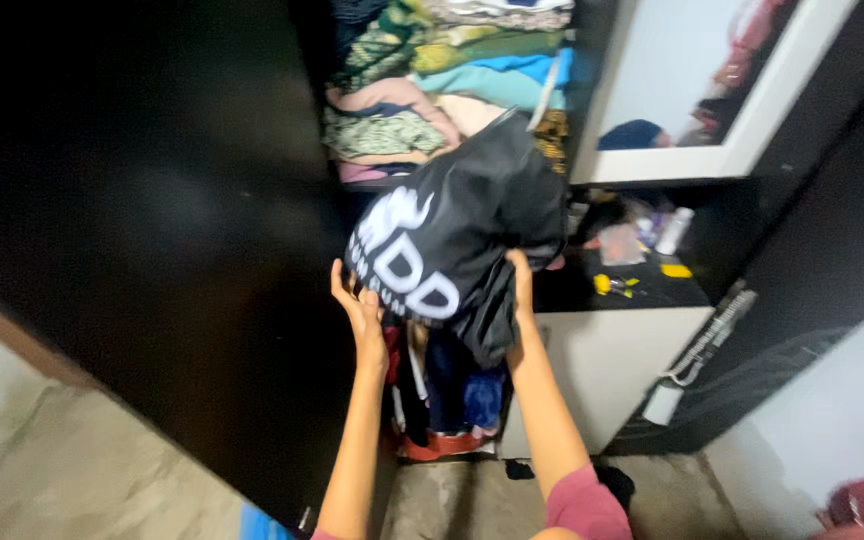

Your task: The person removes several pieces of clothing, a black bag, and a package from a wardrobe shelf, placing them onto a bed, and then unfolds a newspaper to line the empty shelf.

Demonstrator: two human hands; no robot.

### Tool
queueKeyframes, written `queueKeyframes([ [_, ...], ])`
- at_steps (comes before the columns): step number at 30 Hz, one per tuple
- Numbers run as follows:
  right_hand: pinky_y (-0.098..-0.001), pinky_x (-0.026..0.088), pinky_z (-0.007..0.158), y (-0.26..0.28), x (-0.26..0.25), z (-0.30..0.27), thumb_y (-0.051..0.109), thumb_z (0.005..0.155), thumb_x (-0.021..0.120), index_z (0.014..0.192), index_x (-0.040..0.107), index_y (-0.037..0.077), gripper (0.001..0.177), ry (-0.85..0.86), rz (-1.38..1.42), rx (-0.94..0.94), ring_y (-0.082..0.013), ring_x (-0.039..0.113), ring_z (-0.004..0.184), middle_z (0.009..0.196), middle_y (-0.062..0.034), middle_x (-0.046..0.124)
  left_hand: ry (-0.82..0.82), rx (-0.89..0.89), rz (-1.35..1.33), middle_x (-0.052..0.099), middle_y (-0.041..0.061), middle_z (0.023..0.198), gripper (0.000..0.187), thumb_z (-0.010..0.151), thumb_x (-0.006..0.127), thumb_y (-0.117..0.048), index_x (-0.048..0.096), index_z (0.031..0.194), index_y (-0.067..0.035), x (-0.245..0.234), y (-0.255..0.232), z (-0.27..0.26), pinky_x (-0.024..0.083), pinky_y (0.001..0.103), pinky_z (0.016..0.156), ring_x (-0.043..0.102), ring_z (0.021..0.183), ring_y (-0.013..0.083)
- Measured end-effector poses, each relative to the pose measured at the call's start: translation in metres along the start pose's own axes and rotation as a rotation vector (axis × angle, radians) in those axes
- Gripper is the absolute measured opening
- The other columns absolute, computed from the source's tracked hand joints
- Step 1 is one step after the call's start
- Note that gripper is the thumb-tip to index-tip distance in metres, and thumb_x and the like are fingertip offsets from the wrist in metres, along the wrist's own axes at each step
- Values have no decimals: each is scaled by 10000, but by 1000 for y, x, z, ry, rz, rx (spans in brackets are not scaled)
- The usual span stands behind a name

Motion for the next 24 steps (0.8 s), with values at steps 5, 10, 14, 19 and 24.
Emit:
queueKeyframes([
  [5,-313,510,950,52,-87,-103,173,873,717,1083,731,-37,297,-147,-401,-357,-186,661,1036,1116,-71,729,50,-364,-237,412,125,1592,683,1054,538,-391,286,1607,-79,54,53,-57,348,377,1162,422,1431,255],
  [10,-328,465,1022,119,-136,-240,89,745,821,1308,544,-41,641,-466,-635,-502,-229,604,1176,1317,-125,620,213,-817,-450,617,63,1413,626,1065,440,-442,398,1560,-62,114,163,-190,468,383,1050,604,1253,211],
  [14,-348,432,1087,156,-172,-357,67,717,852,1430,419,16,835,-676,-759,-568,-264,541,1266,1377,-160,551,332,-1069,-321,608,62,1422,646,1056,434,-463,393,1563,-66,151,203,-317,465,383,1054,598,1259,210],
  [19,-390,451,1057,186,-234,-523,77,614,874,1339,468,89,831,-1168,-969,-526,-303,587,1215,1275,-165,613,716,-1300,-308,596,61,1433,670,1045,426,-489,388,1567,-71,184,180,-483,461,383,1058,589,1267,209],
  [24,-407,479,990,186,-232,-671,222,587,904,1361,396,131,930,-1438,-1056,-170,-336,626,1151,1221,-150,612,1275,-1546,-347,585,59,1444,695,1034,418,-514,382,1572,-75,202,104,-677,456,383,1063,581,1275,208],
])
Point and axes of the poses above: each hand's wrist, its own z-axis towards the middle knuckle, its own x-axis out of the palm, y = z × x, the point moved 4 cm from there along z, towards the middle knuckle
